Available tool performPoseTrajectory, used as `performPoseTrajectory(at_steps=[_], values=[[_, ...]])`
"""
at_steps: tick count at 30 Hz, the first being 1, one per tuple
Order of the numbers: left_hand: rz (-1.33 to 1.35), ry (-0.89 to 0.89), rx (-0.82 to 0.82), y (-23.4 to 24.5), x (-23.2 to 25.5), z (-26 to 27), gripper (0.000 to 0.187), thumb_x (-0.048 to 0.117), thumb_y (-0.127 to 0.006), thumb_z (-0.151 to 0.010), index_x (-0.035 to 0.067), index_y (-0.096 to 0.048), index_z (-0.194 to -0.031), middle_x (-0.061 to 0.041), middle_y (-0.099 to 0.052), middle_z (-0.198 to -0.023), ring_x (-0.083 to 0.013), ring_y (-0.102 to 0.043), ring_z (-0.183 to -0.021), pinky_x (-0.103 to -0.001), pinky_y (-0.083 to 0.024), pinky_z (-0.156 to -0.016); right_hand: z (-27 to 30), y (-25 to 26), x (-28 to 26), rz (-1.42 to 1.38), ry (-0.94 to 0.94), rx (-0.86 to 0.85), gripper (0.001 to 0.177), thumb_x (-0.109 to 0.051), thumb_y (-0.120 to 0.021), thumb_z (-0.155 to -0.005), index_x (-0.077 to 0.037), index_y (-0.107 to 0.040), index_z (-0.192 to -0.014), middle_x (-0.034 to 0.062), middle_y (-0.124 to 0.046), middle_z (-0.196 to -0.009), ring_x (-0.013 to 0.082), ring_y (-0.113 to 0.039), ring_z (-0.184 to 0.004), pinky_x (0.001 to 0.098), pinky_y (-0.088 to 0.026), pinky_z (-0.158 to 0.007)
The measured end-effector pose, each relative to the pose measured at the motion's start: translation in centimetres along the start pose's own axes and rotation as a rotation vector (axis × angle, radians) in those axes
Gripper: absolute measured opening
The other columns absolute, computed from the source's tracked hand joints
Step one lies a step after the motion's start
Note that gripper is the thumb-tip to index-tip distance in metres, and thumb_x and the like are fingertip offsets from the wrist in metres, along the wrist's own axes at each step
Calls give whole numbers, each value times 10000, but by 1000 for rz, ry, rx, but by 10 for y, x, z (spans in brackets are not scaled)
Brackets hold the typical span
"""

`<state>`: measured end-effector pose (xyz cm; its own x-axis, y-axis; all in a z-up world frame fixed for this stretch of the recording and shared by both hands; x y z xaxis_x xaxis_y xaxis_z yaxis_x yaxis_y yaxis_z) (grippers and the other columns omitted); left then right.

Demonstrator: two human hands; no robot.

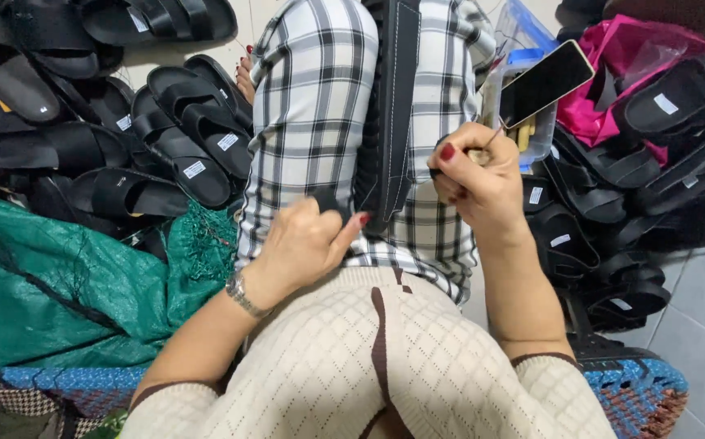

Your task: The person is hand-stitching the sole of a black sandal using a needle and thread while sitting on the floor.

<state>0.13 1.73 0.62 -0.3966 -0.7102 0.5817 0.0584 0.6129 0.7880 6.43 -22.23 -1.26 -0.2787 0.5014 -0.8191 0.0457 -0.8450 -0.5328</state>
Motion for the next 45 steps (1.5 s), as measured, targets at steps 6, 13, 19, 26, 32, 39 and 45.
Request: performPoseTrajectory(at_steps=[6,13,19,26,32,39,45], values=[[344,179,-226,2,1,21,501,294,-649,-964,67,-557,-528,-149,-489,-488,-348,-598,-489,-333,-463,-420,-7,-7,14,57,-60,189,181,-65,-632,-990,34,-591,-844,18,-295,-452,89,-284,-359,220,-319,-356],[162,362,-215,-56,-2,-6,649,498,-817,-756,-78,-634,-993,-244,-576,-744,-477,-669,-708,-512,-551,-587,-17,-63,-14,1353,209,54,558,-399,-849,-837,-85,-483,-1118,165,-657,-640,369,-698,-598,424,-549,-598],[134,404,-406,-51,8,17,679,412,-779,-709,-77,-597,-1144,-225,-615,-856,-491,-695,-776,-560,-577,-636,15,-71,16,1232,170,151,499,-350,-848,-775,-155,-500,-1076,118,-664,-627,356,-716,-609,407,-559,-582],[166,416,-454,-55,2,34,602,339,-744,-740,-75,-582,-1146,-165,-592,-828,-449,-699,-727,-487,-586,-589,26,-73,33,1201,101,136,484,-382,-827,-787,-186,-495,-1079,89,-682,-620,307,-729,-608,353,-562,-583],[675,664,-769,48,29,-29,445,271,-813,-762,-62,-620,-986,-267,-673,-835,-444,-732,-851,-487,-571,-670,32,-12,-11,862,-123,-8,227,-96,-817,-807,-77,-680,-987,172,-739,-948,335,-717,-900,458,-561,-837],[277,1054,-111,89,-172,44,410,277,-732,-1061,48,-551,-772,-29,-575,-664,-113,-516,-527,-250,-400,-437,48,49,-75,1752,162,84,384,42,-688,-943,3,-652,-1323,205,-652,-1237,387,-592,-975,456,-498,-803],[73,313,-173,70,-43,-70,826,235,-946,-624,9,-548,-1311,-177,-311,-1402,-423,-397,-1257,-569,-375,-1065,36,-28,-48,1722,214,-678,498,-253,-658,-951,-203,-581,-1441,-12,-402,-665,142,-430,-505,282,-340,-421]])
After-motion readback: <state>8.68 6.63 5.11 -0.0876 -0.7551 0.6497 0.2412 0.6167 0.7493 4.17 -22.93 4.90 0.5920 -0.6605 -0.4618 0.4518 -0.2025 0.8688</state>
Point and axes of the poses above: each hand's wrist, its own z-axis away from the middle knuckle, its own y-axis out of the back of the hand, x = y × z, the point moved 3 cm from there along -z, towards the middle knuckle
